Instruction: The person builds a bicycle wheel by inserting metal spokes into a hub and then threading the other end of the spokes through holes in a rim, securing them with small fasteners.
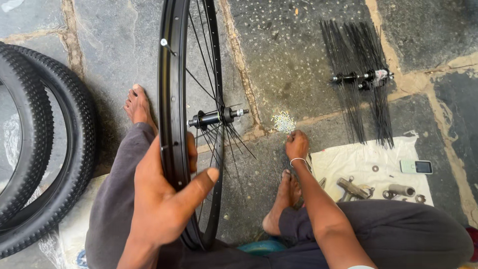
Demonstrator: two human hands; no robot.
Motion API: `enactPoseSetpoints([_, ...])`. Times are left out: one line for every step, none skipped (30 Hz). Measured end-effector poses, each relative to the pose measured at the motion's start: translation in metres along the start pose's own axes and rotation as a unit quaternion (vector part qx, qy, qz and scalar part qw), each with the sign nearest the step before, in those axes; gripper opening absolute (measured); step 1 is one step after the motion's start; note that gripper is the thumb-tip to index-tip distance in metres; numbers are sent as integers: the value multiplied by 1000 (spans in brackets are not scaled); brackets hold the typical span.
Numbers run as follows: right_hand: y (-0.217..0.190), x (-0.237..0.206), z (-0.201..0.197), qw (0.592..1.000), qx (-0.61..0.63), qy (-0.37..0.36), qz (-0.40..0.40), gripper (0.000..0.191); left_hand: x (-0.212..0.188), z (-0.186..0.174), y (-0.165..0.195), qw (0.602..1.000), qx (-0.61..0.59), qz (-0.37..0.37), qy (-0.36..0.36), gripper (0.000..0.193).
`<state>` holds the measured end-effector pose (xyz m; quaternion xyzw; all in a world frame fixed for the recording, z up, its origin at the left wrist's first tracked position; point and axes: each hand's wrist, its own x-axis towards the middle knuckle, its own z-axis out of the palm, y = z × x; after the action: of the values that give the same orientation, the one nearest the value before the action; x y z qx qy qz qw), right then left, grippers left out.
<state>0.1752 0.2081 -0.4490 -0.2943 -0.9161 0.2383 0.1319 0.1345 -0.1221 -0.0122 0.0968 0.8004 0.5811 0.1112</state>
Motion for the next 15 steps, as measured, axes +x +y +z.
enactPoseSetpoints([-4, 3, 2, 1000, -10, 8, -21, 13, 0, 0, 1, 1000, 4, 1, 1, 31])
enactPoseSetpoints([-6, 5, 3, 999, -21, 15, -41, 11, 0, 0, 2, 1000, 8, 1, 1, 31])
enactPoseSetpoints([-8, 7, 4, 999, -29, 1, -25, 10, 0, 0, 3, 1000, 4, -15, -6, 30])
enactPoseSetpoints([-7, 10, 6, 999, -37, -11, -9, 10, 0, 0, 3, 999, -1, -30, -13, 30])
enactPoseSetpoints([-6, 11, 7, 999, -46, -23, 6, 9, 0, 1, 3, 999, -6, -44, -20, 30])
enactPoseSetpoints([-4, 12, 9, 998, -34, -41, 27, 10, 0, 1, 3, 998, -12, -48, -24, 29])
enactPoseSetpoints([-1, 14, 10, 997, -22, -58, 47, 10, 0, 1, 3, 998, -18, -51, -27, 28])
enactPoseSetpoints([1, 15, 12, 995, -11, -76, 68, 10, 1, 0, 3, 998, -24, -55, -32, 28])
enactPoseSetpoints([3, 16, 12, 994, -19, -81, 75, 9, 2, 0, 3, 998, -26, -48, -31, 28])
enactPoseSetpoints([4, 17, 12, 993, -27, -84, 79, 8, 2, 0, 3, 998, -29, -38, -29, 28])
enactPoseSetpoints([2, 16, 11, 993, -33, -84, 82, 8, 3, 0, 3, 999, -31, -26, -25, 29])
enactPoseSetpoints([1, 16, 10, 994, -22, -73, 73, 9, 4, 0, 3, 999, -31, -14, -23, 29])
enactPoseSetpoints([-1, 13, 8, 996, -11, -65, 64, 9, 4, 0, 3, 999, -30, -6, -21, 29])
enactPoseSetpoints([-4, 10, 6, 997, 0, -57, 57, 9, 4, 1, 3, 999, -28, 2, -20, 29])
enactPoseSetpoints([-10, 6, 3, 999, -7, -46, 28, 10, 3, 0, 3, 999, -30, 2, -21, 29])
